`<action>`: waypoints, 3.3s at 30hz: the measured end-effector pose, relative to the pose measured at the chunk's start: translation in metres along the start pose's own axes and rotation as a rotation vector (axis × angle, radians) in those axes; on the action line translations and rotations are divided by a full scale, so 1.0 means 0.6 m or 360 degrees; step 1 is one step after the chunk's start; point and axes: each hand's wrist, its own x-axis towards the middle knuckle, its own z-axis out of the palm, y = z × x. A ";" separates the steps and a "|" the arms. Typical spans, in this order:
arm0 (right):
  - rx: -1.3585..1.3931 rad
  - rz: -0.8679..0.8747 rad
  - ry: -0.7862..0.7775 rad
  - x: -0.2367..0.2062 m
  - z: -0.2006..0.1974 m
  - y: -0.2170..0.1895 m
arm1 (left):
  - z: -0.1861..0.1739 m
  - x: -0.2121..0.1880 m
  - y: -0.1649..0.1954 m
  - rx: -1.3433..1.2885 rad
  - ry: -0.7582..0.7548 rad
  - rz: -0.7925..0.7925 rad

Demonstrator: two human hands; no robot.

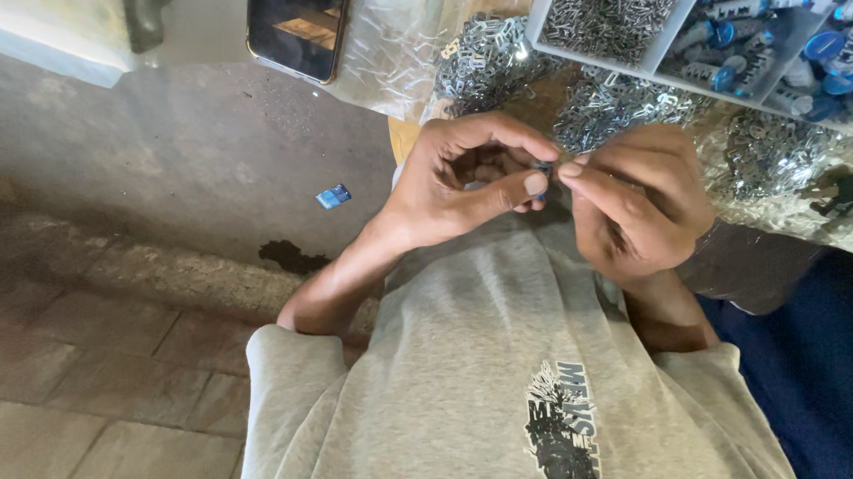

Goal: The person sits at a workbench assembling small blue and gray plastic components, picking parts from a compartment tray and pressing them together by hand one at a time, then setting finished assemblies aside on the bench.

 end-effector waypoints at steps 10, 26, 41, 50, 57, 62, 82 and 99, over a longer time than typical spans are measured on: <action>0.0234 0.0117 0.0110 0.010 -0.003 0.001 | 0.005 0.014 -0.003 0.0139 -0.0080 0.0112; -0.0322 -0.0554 0.0150 -0.019 -0.034 0.034 | 0.039 0.048 0.010 0.0677 -0.0070 0.0097; -0.1491 0.0897 -0.0354 -0.179 -0.280 0.041 | 0.047 0.073 -0.003 0.0342 -0.0209 -0.0040; -0.0512 0.1015 -0.0001 -0.208 -0.298 0.062 | 0.047 0.077 -0.008 0.0068 -0.0280 0.0227; 0.0598 0.0754 0.0320 -0.119 -0.133 0.023 | 0.083 0.073 0.007 0.0967 -0.0132 0.0666; 0.0363 0.0768 0.0216 -0.051 -0.066 -0.010 | 0.089 0.070 0.015 0.1336 -0.0051 0.1033; 0.0789 0.0094 0.0024 -0.080 -0.180 0.102 | 0.039 0.079 0.036 0.1442 0.0046 0.1163; -0.1385 0.1447 0.0197 -0.257 -0.233 0.090 | 0.107 0.183 0.061 0.2215 -0.0063 0.1059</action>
